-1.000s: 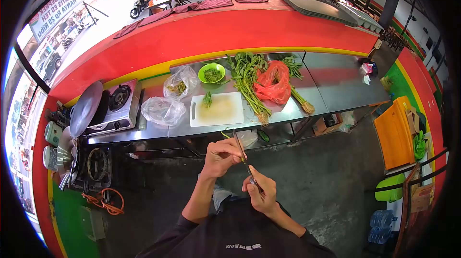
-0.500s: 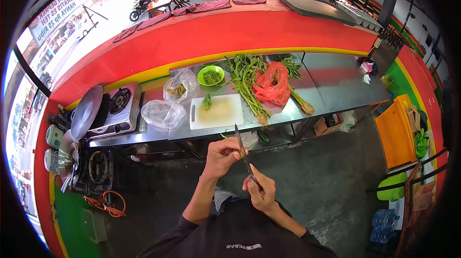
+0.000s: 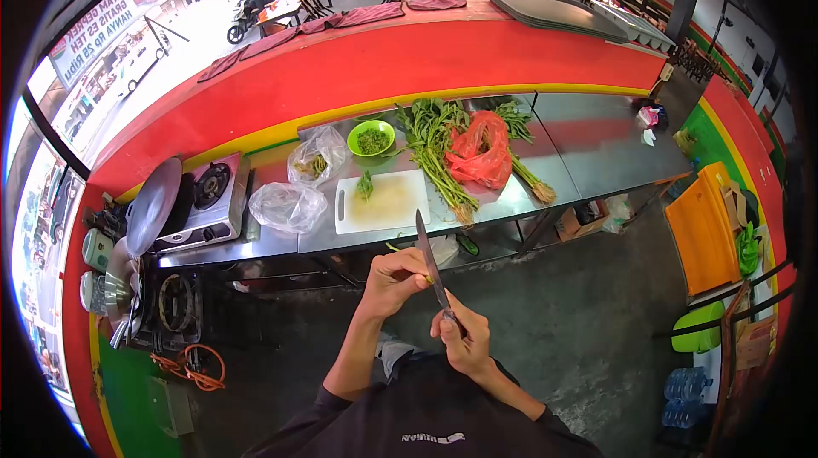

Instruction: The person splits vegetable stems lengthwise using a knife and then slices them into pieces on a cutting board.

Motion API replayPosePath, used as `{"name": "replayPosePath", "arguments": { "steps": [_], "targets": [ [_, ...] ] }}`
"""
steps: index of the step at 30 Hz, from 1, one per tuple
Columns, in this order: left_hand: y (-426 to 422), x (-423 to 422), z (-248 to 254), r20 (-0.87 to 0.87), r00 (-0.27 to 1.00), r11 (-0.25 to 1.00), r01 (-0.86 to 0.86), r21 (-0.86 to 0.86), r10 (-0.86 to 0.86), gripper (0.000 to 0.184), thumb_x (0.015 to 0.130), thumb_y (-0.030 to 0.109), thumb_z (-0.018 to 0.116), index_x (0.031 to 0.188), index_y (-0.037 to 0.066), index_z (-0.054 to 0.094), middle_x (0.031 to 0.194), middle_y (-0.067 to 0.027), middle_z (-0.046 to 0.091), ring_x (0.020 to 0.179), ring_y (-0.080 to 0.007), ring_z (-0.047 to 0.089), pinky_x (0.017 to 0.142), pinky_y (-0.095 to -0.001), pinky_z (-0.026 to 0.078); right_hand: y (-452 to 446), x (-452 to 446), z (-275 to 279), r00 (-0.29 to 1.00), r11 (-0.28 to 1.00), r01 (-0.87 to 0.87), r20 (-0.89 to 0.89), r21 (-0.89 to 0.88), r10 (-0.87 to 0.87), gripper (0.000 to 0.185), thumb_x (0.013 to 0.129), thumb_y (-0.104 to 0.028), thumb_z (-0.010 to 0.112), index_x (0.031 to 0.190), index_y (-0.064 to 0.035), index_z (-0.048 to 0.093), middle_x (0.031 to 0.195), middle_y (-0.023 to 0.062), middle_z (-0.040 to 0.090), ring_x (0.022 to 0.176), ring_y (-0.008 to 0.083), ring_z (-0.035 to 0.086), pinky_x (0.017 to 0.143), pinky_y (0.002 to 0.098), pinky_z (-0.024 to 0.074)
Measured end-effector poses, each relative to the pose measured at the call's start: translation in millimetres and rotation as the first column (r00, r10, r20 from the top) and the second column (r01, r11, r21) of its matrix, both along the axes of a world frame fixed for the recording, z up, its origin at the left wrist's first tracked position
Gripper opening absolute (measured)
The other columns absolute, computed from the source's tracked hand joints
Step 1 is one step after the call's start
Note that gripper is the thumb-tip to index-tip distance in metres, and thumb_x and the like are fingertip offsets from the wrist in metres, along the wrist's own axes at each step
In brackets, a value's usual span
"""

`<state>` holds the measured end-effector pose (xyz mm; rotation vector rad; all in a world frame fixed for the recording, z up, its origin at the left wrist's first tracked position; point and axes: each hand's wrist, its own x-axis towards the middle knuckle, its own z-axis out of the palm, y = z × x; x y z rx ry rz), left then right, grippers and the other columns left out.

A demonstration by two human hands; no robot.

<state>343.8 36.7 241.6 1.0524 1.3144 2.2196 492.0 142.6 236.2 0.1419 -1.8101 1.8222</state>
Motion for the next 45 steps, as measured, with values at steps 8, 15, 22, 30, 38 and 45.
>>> {"name": "replayPosePath", "arguments": {
  "steps": [8, 15, 22, 30, 38, 45],
  "targets": [
    [6.8, 0.2, 4.2, 0.118, 0.993, 0.997, -0.027, 0.079, 0.017, 0.022, 0.085, 0.024, 0.077, 0.082, 0.004, 0.069, 0.079, -0.0041, 0.061, 0.070, -0.0143, 0.050, 0.062, -0.0278, 0.039, 2.5, -6.2, -4.2, 1.000, 0.997, 0.015, -0.004, 0.073, -0.014, 0.043, 0.097, -0.009, 0.060, 0.137, 0.0028, 0.053, 0.075, 0.0080, 0.061, 0.062, 0.0113, 0.057, 0.056, 0.0239, 0.0448],
    [3.6, -12.0, 2.7, 0.101, 0.995, 0.995, 0.011, 0.096, -0.021, 0.026, 0.086, 0.030, 0.076, 0.085, 0.005, 0.070, 0.076, -0.0034, 0.057, 0.067, -0.0140, 0.046, 0.061, -0.0282, 0.034, 4.2, -4.5, -7.5, 0.999, 0.997, -0.011, 0.047, 0.073, 0.008, 0.043, 0.097, -0.011, 0.060, 0.137, 0.0026, 0.053, 0.075, 0.0074, 0.061, 0.061, 0.0113, 0.057, 0.055, 0.0241, 0.0439],
    [3.6, -13.6, 3.4, 0.235, 0.966, 0.992, 0.090, 0.085, -0.107, 0.028, 0.086, 0.031, 0.076, 0.087, 0.004, 0.069, 0.082, -0.0045, 0.056, 0.071, -0.0149, 0.048, 0.061, -0.0263, 0.037, 4.1, -6.0, -13.6, 0.999, 0.999, -0.015, 0.038, 0.047, 0.014, 0.043, 0.097, -0.012, 0.059, 0.137, 0.0027, 0.053, 0.073, 0.0065, 0.061, 0.062, 0.0107, 0.057, 0.057, 0.0238, 0.0447],
    [-3.4, -14.4, -2.2, 0.075, 0.992, 0.995, 0.100, 0.001, -0.100, 0.023, 0.089, 0.024, 0.075, 0.083, 0.004, 0.066, 0.080, -0.0049, 0.057, 0.076, -0.0147, 0.050, 0.063, -0.0267, 0.039, 3.2, -3.8, -6.3, 0.998, 1.000, -0.012, 0.066, 0.026, 0.010, 0.042, 0.098, -0.010, 0.059, 0.137, 0.0031, 0.053, 0.073, 0.0065, 0.061, 0.062, 0.0102, 0.056, 0.059, 0.0238, 0.0455],
    [2.0, -4.1, 0.0, 0.052, 0.998, 0.999, 0.044, -0.016, -0.044, 0.024, 0.090, 0.023, 0.074, 0.080, 0.004, 0.064, 0.080, -0.0040, 0.056, 0.078, -0.0154, 0.049, 0.065, -0.0278, 0.037, 2.8, -4.1, -1.1, 0.997, 1.000, -0.003, 0.075, 0.006, 0.003, 0.043, 0.097, -0.006, 0.058, 0.138, 0.0033, 0.052, 0.071, 0.0057, 0.061, 0.062, 0.0093, 0.055, 0.059, 0.0239, 0.0453],
    [7.0, -8.4, -7.0, 0.209, 0.978, 0.997, 0.003, 0.072, -0.018, 0.029, 0.089, 0.031, 0.073, 0.081, 0.005, 0.063, 0.078, -0.0027, 0.053, 0.074, -0.0142, 0.046, 0.063, -0.0272, 0.035, 2.7, -1.2, -16.3, 0.991, 0.999, -0.018, 0.133, 0.039, 0.012, 0.044, 0.097, -0.010, 0.059, 0.139, 0.0018, 0.052, 0.071, 0.0047, 0.060, 0.060, 0.0078, 0.054, 0.057, 0.0229, 0.0437]
  ]
}}
